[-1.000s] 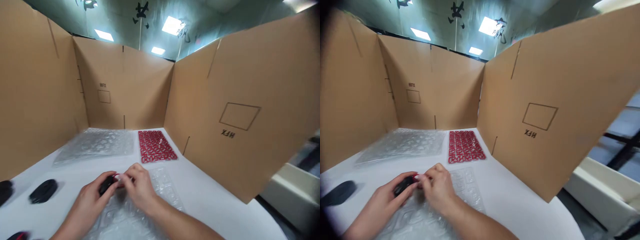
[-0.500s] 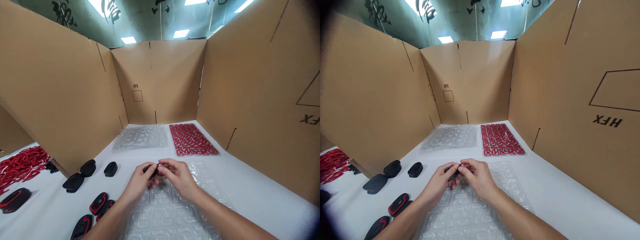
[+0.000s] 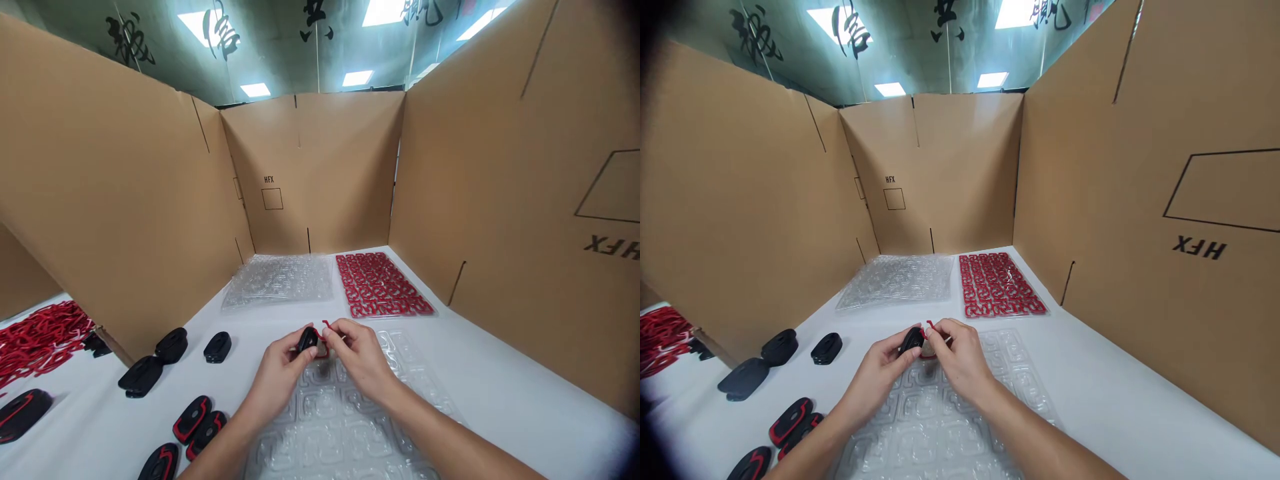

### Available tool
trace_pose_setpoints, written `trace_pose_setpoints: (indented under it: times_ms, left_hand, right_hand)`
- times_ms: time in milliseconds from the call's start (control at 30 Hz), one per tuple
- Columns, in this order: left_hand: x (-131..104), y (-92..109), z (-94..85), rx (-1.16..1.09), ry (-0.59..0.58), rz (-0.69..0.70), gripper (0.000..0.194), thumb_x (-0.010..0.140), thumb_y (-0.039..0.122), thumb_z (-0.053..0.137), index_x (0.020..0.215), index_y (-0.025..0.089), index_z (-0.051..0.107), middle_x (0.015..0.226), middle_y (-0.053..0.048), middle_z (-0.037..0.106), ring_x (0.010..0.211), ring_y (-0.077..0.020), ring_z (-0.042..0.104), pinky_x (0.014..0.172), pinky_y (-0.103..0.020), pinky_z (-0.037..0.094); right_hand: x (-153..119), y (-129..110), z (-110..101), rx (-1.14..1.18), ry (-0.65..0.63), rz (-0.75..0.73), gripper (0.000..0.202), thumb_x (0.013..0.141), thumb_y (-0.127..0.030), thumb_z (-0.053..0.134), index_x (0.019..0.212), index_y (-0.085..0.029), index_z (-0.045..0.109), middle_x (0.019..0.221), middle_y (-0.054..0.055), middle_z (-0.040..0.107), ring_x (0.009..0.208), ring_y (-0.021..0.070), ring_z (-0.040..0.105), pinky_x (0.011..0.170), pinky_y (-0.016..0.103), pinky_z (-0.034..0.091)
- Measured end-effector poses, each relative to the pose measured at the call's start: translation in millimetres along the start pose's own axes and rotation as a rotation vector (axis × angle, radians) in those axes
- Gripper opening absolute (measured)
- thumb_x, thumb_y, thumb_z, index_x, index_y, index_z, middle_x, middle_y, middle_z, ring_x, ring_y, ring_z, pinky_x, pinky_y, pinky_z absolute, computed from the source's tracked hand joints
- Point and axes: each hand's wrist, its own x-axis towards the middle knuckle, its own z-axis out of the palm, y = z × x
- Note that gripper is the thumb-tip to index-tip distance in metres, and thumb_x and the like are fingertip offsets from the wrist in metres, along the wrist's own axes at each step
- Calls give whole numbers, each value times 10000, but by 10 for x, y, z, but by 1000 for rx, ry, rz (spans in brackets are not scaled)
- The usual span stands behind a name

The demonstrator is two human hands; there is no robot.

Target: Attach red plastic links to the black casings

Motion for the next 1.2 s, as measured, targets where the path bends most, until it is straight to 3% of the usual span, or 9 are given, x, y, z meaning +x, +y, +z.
trace_pose_setpoints:
  times_ms: [67,167,333,533,667,800,967,1100,1200]
  left_hand:
    - [-3,-5,-9,147,39,51,256,809,301,660,1020,182,744,1094,-100,716,1048,-260,632,954,-369,468]
    - [-5,-26,-14,196,85,42,255,807,283,652,1021,172,735,1015,-96,729,948,-246,661,861,-339,510]
    - [-13,-16,19,122,30,43,269,824,281,634,1045,166,735,1011,-92,735,929,-235,665,847,-327,524]
    - [-19,27,41,57,1,33,297,835,269,612,1091,171,728,1099,-98,728,1009,-248,660,912,-350,513]
    - [1,10,19,80,56,37,311,801,224,611,1084,173,730,1126,-103,721,1051,-250,655,922,-351,514]
    - [6,-20,-18,146,210,49,328,735,214,653,1049,195,747,1230,-102,682,1174,-261,602,950,-357,512]
    - [8,-1,-32,123,223,13,340,777,259,634,1094,195,739,1125,-85,743,1016,-256,681,920,-389,529]
    - [4,40,-16,107,184,39,325,792,273,645,1095,214,745,1101,-66,754,982,-254,688,875,-359,541]
    - [-2,37,-14,106,194,47,308,801,299,653,1081,215,752,1113,-72,749,1014,-256,675,884,-348,530]
  right_hand:
    - [-8,20,21,116,-2,52,173,894,-333,561,936,-185,640,672,-8,642,613,145,609,569,238,459]
    - [-17,42,52,259,-47,100,325,880,-338,574,1174,-202,549,645,-39,616,598,152,629,559,247,490]
    - [-12,32,66,355,-80,168,265,829,-426,625,911,-174,644,650,3,650,601,158,624,556,263,503]
    - [-1,23,61,384,-43,198,339,822,-480,619,957,-173,666,693,15,674,593,151,619,544,260,478]
    - [12,43,83,495,-46,271,372,777,-497,661,949,-167,652,670,3,670,566,138,617,514,239,448]
    - [31,62,103,544,-97,337,440,732,-552,690,931,-161,649,648,-1,679,528,125,609,496,230,435]
    - [32,34,91,589,-274,377,476,679,-579,735,861,-149,645,622,2,689,473,111,600,469,216,427]
    - [37,24,90,519,-149,396,494,747,-641,618,791,-149,638,461,-42,589,347,82,465,371,191,306]
    - [58,36,90,511,-35,376,407,681,-535,719,809,-158,632,534,-47,604,440,87,515,427,194,368]
